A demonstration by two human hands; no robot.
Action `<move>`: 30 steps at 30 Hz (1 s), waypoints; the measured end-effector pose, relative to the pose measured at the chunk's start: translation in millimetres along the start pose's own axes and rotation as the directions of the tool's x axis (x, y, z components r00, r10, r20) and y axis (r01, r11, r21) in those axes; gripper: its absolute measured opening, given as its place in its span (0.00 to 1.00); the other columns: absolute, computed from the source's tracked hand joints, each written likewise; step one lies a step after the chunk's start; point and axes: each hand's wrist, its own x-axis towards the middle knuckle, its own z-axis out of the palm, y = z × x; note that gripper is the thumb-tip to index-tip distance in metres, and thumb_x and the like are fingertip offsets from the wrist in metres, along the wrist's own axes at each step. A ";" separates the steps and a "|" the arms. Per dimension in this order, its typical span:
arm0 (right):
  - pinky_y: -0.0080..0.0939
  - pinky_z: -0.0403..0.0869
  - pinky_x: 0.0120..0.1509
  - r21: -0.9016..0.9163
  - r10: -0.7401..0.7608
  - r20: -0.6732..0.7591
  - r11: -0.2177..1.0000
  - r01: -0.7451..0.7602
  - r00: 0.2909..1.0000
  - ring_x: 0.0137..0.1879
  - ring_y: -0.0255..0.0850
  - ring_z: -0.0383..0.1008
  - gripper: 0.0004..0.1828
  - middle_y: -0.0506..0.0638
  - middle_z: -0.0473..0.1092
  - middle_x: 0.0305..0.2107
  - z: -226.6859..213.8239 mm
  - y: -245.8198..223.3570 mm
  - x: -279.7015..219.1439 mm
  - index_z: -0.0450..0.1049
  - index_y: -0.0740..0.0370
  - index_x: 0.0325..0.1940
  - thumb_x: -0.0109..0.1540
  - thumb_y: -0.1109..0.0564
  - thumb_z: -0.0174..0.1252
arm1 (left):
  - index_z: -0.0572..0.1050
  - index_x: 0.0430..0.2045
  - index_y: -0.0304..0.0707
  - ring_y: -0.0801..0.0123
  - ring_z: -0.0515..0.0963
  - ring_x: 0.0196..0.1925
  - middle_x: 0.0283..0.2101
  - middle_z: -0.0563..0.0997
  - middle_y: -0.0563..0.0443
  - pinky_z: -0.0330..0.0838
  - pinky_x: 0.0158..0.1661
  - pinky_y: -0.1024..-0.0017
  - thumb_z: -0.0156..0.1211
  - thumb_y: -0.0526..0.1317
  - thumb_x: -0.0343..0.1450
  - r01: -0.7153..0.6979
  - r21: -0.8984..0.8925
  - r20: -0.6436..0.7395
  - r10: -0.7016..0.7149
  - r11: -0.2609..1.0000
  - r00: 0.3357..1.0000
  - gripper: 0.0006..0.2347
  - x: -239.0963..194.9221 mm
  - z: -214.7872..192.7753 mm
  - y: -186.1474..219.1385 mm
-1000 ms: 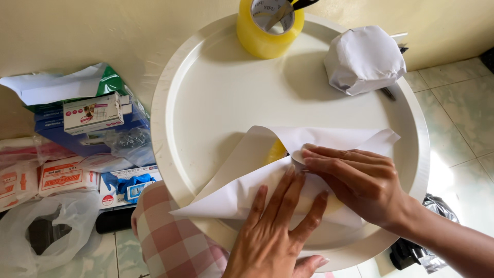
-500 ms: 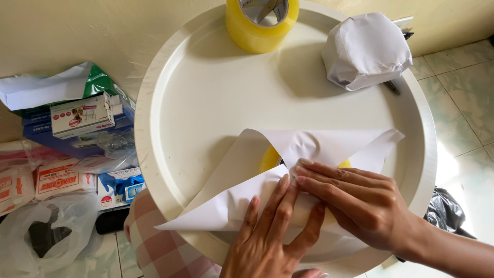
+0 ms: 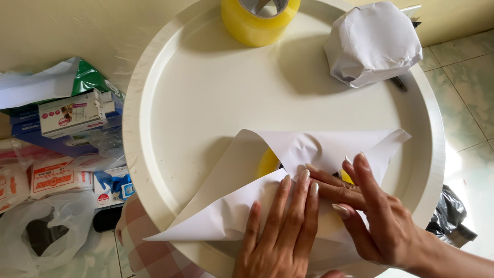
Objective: The person wraps a sheet of white paper around a roll of yellow tape, folding the edges and securing them with clear tape. The person smooths the folds and continues wrapping until the paper forms a cone-like shape around the tape roll.
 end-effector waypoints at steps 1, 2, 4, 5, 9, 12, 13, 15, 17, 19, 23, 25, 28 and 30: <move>0.55 0.62 0.71 -0.001 0.004 0.000 1.000 -0.004 1.000 0.62 0.55 0.68 0.33 0.61 0.69 0.50 -1.8 0.6 -1.2 0.29 0.75 0.66 0.63 0.66 0.37 | 0.61 0.59 0.42 0.73 0.62 0.65 0.63 0.65 0.57 0.45 0.62 0.66 0.09 0.60 0.70 -0.002 -0.003 0.002 0.002 1.000 1.000 0.33 -0.4 0.8 0.9; 0.60 0.61 0.70 0.080 0.035 0.014 0.996 -0.036 0.999 0.62 0.57 0.68 0.37 0.62 0.68 0.50 -3.6 1.0 -2.3 0.26 0.68 0.68 0.61 0.68 0.38 | 0.62 0.58 0.43 0.74 0.62 0.64 0.62 0.65 0.58 0.46 0.62 0.67 0.07 0.59 0.71 0.008 0.000 0.005 -0.008 1.000 1.000 0.33 -0.8 1.4 1.8; 0.66 0.59 0.70 0.158 0.063 0.031 0.985 -0.067 0.998 0.63 0.58 0.67 0.41 0.63 0.68 0.50 -5.5 1.4 -1.6 0.23 0.60 0.69 0.60 0.71 0.39 | 0.63 0.58 0.44 0.75 0.62 0.64 0.62 0.65 0.58 0.46 0.62 0.67 0.06 0.58 0.71 0.019 0.004 0.006 -0.019 1.000 1.000 0.33 -1.7 2.7 1.6; 0.64 0.59 0.70 0.187 0.085 0.029 0.978 -0.089 0.996 0.62 0.59 0.68 0.43 0.64 0.69 0.49 -6.0 0.9 -0.7 0.21 0.57 0.69 0.59 0.72 0.39 | 0.62 0.58 0.44 0.76 0.62 0.64 0.62 0.65 0.59 0.46 0.62 0.67 0.07 0.58 0.71 0.006 0.031 0.010 -0.006 1.000 1.000 0.33 -2.3 3.1 1.2; 0.62 0.63 0.69 0.150 0.069 -0.027 0.987 -0.064 0.997 0.58 0.59 0.72 0.49 0.64 0.70 0.46 -5.1 -0.1 -0.2 0.22 0.54 0.70 0.57 0.73 0.46 | 0.62 0.58 0.45 0.77 0.62 0.64 0.61 0.66 0.60 0.44 0.62 0.67 0.08 0.59 0.71 -0.010 0.071 0.008 0.009 0.997 1.000 0.32 -3.4 4.8 0.6; 0.46 0.68 0.66 -0.129 0.275 -0.074 0.950 -0.283 0.959 0.50 0.42 0.75 0.22 0.53 0.71 0.44 -8.6 1.4 -7.0 0.65 0.70 0.50 0.52 0.64 0.56 | 0.61 0.58 0.44 0.74 0.62 0.64 0.62 0.65 0.60 0.44 0.62 0.65 0.09 0.61 0.71 -0.034 0.075 0.015 0.033 0.997 0.999 0.33 -7.0 8.8 0.2; 0.46 0.68 0.66 -0.131 0.274 -0.075 0.950 -0.282 0.959 0.50 0.42 0.75 0.22 0.53 0.71 0.44 -14.4 5.9 -2.0 0.65 0.70 0.50 0.52 0.64 0.56 | 0.61 0.58 0.44 0.74 0.62 0.64 0.62 0.65 0.60 0.44 0.62 0.65 0.09 0.61 0.71 -0.034 0.074 0.013 0.033 0.997 0.999 0.33 -7.0 11.3 -0.4; 0.49 0.56 0.73 -0.349 0.062 -0.028 0.935 -0.068 0.998 0.59 0.52 0.70 0.19 0.67 0.66 0.51 -25.3 13.7 7.8 0.66 0.64 0.52 0.57 0.61 0.54 | 0.64 0.55 0.46 0.74 0.64 0.63 0.60 0.67 0.59 0.45 0.61 0.65 0.10 0.58 0.72 -0.032 0.019 -0.062 0.033 0.999 0.997 0.31 -8.4 15.1 -1.4; 0.57 0.49 0.74 -0.302 0.120 0.052 0.948 -0.099 0.991 0.63 0.53 0.64 0.24 0.66 0.61 0.56 -37.4 20.3 18.8 0.60 0.62 0.58 0.57 0.60 0.52 | 0.64 0.55 0.45 0.74 0.63 0.63 0.60 0.67 0.58 0.44 0.62 0.66 0.11 0.59 0.72 -0.054 0.018 -0.052 0.055 0.998 0.997 0.31 -5.6 11.4 -5.6; 0.64 0.43 0.76 -0.259 0.169 0.134 0.957 -0.130 0.977 0.68 0.54 0.59 0.29 0.64 0.56 0.62 -48.6 26.1 28.4 0.55 0.59 0.63 0.57 0.59 0.49 | 0.64 0.55 0.44 0.73 0.63 0.64 0.60 0.67 0.57 0.44 0.62 0.66 0.13 0.60 0.72 -0.075 0.019 -0.046 0.076 0.997 0.996 0.31 -5.3 10.2 -9.9; 0.72 0.36 0.67 -0.167 0.258 0.413 0.964 -0.206 0.873 0.66 0.46 0.58 0.34 0.51 0.57 0.62 -63.2 31.2 35.9 0.53 0.53 0.66 0.55 0.51 0.48 | 0.58 0.58 0.41 0.69 0.55 0.67 0.64 0.61 0.55 0.43 0.63 0.62 0.31 0.71 0.64 -0.180 -0.011 0.067 0.180 0.984 0.981 0.37 -4.8 10.7 -16.6; 0.72 0.39 0.67 -0.201 0.232 0.407 0.966 -0.161 0.883 0.62 0.43 0.64 0.35 0.49 0.60 0.61 -64.8 31.2 34.3 0.53 0.53 0.66 0.54 0.49 0.51 | 0.55 0.60 0.41 0.69 0.51 0.69 0.66 0.57 0.54 0.41 0.63 0.61 0.41 0.75 0.59 -0.197 -0.016 0.128 0.198 0.980 0.972 0.43 -3.8 9.4 -19.3; 0.73 0.43 0.66 -0.209 0.200 0.398 0.970 -0.124 0.895 0.59 0.42 0.68 0.36 0.48 0.65 0.57 -65.5 32.8 27.5 0.57 0.51 0.65 0.52 0.50 0.54 | 0.55 0.59 0.44 0.69 0.49 0.70 0.66 0.57 0.55 0.39 0.64 0.56 0.33 0.75 0.61 -0.218 -0.009 0.113 0.218 0.976 0.969 0.41 -2.1 7.8 -23.0; 0.76 0.42 0.68 -0.276 0.167 0.363 0.959 -0.065 0.917 0.56 0.44 0.71 0.35 0.49 0.68 0.54 -66.3 34.6 19.5 0.60 0.48 0.62 0.50 0.47 0.55 | 0.50 0.62 0.43 0.69 0.46 0.71 0.68 0.52 0.55 0.37 0.64 0.52 0.32 0.76 0.61 -0.264 0.030 0.171 0.256 0.964 0.952 0.43 0.2 5.6 -24.6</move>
